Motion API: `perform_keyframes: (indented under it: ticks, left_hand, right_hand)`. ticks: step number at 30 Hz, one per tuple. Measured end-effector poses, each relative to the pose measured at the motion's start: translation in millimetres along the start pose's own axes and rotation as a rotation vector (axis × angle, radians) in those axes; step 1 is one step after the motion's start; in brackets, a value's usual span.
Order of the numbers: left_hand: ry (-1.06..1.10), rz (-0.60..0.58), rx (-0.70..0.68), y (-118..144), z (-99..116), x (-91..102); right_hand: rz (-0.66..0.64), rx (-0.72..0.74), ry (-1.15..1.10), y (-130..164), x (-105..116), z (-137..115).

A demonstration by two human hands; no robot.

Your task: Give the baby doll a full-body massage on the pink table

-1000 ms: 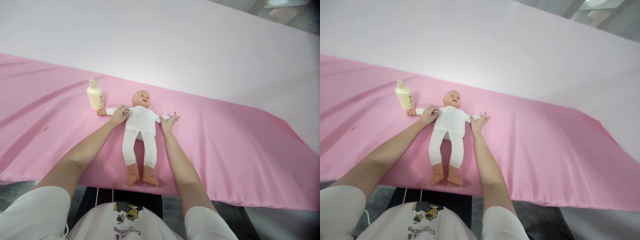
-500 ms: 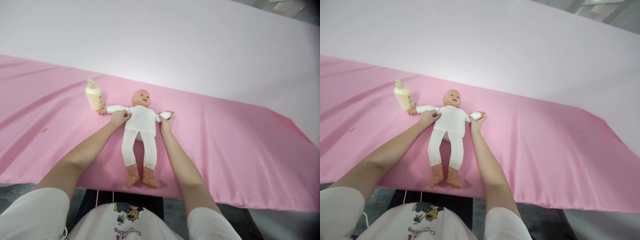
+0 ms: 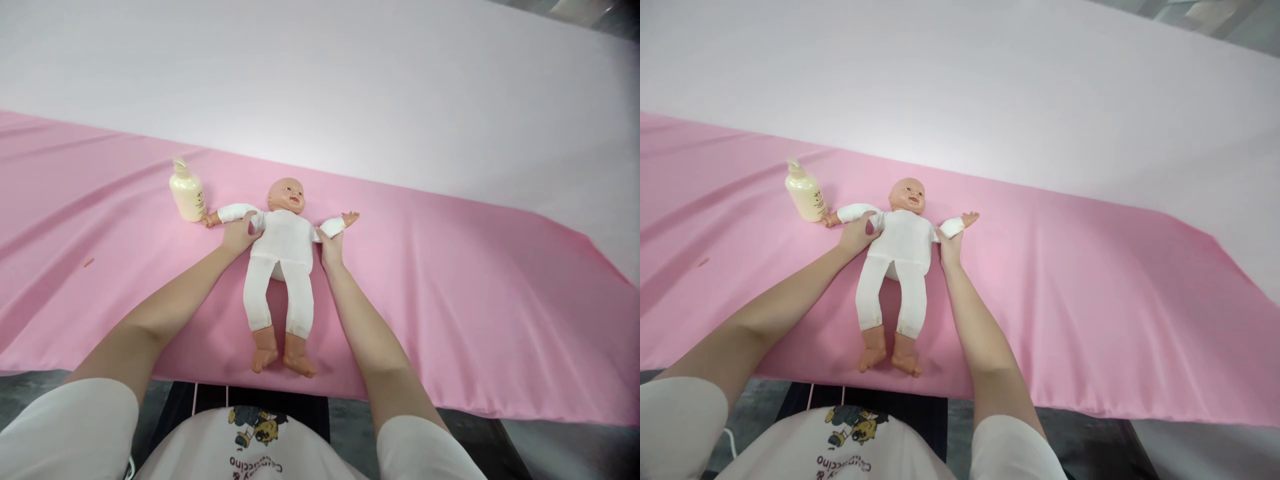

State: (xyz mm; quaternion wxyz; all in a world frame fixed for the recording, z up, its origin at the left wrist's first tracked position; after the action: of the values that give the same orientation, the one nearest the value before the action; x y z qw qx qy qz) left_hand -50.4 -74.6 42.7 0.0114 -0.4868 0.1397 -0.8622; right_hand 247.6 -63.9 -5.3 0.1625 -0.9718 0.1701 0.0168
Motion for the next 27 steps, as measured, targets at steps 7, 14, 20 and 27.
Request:
perform_keyframes:
  ticks: [7, 14, 20, 27]
  left_hand:
    - [-0.050, 0.014, 0.010, 0, -2, -5.5]
    - [-0.112, 0.121, -0.006, -3, -4, -3.3]
    - [0.159, 0.268, -0.141, -5, -8, 2.8]
    - [0.556, 0.337, -0.103, -19, -32, 0.3]
  right_hand:
    - [0.026, 0.026, 0.112, 5, -1, -13]
    - [0.102, 0.080, 0.156, 5, 4, -20]
    - [0.127, 0.107, 0.103, 10, 1, -33]
    - [0.141, 0.134, 0.136, 8, 6, -29]
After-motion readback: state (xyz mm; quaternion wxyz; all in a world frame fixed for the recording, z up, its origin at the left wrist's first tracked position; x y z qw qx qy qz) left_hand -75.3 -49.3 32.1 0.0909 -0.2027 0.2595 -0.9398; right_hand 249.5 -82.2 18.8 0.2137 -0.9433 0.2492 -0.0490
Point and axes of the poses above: each hand's wrist, its own y-axis away from the middle knuckle, its own x-axis out of the back of the hand, z = x × y, the point moved 5 cm from there along -y, towards the middle knuckle, and after that the axes turned 1 degree about -x, right-handed, at the moved point
